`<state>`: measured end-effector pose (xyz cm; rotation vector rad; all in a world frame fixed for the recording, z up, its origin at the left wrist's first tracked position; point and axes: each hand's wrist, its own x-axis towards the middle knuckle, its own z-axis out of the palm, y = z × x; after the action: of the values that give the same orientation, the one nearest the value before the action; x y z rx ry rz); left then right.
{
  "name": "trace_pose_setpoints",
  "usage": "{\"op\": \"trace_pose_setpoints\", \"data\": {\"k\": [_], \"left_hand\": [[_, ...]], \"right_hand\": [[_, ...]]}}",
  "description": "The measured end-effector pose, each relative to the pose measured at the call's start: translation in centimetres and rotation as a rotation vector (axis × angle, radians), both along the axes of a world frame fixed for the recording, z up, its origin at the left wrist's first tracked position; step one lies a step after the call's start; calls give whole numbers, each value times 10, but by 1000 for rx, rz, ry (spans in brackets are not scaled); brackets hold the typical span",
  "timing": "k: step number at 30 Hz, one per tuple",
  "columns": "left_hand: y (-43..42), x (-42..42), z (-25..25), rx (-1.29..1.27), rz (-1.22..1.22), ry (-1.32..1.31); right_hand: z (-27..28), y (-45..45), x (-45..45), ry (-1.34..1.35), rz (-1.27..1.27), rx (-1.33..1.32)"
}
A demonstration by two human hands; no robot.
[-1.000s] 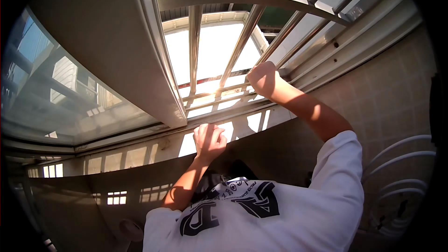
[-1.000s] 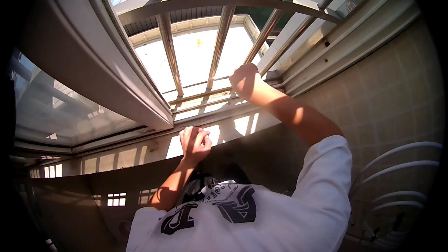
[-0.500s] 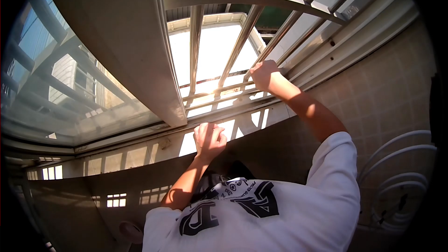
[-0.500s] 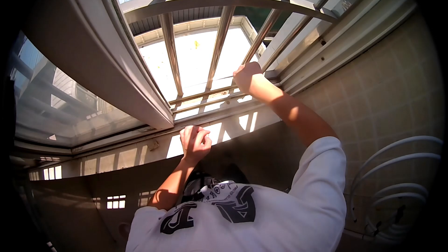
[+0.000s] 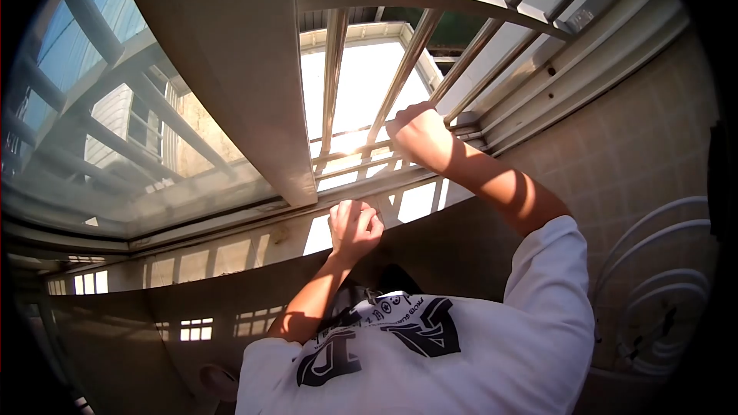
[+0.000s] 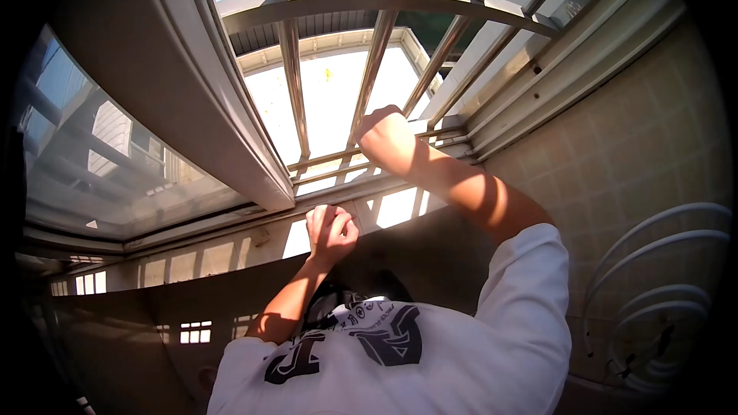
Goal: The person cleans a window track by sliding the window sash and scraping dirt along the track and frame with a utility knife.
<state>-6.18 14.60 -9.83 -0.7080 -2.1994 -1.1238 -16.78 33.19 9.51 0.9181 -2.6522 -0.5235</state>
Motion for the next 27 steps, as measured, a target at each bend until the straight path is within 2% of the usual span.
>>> {"op": "trace_pose_setpoints", "data": {"k": [2, 8, 9, 12, 13, 16, 17, 21, 24, 26, 27], "left_hand": [[-1, 1, 0, -19, 21, 24], [1, 0, 2, 56, 3, 9], [1, 0, 1, 40, 11, 13], [-3, 1, -1, -21, 6, -27], [-2, 0, 1, 25, -16, 21], [-2, 0, 2, 59, -19, 31], [-2, -1, 3, 62, -22, 35], [-5, 1, 0, 33, -15, 13], [-5, 3, -1, 9, -16, -11], [-4, 2, 1, 29, -44, 2], [-5, 0, 3, 70, -91, 2]], "right_hand": [[8, -5, -5, 14, 107, -57], [1, -24, -31, -426, -282, 238], [-4, -26, -29, -383, -254, 152], [-11, -44, -29, -462, -257, 197], [-9, -50, -25, -420, -223, 140], [26, -73, -20, -543, -349, 56], [26, -69, -19, -486, -323, 37], [13, -46, -26, -540, -433, 203], [-8, -49, -22, -437, -231, 91], [-13, -62, -11, -196, 32, -147], [-6, -75, -9, -225, 16, -193]]}}
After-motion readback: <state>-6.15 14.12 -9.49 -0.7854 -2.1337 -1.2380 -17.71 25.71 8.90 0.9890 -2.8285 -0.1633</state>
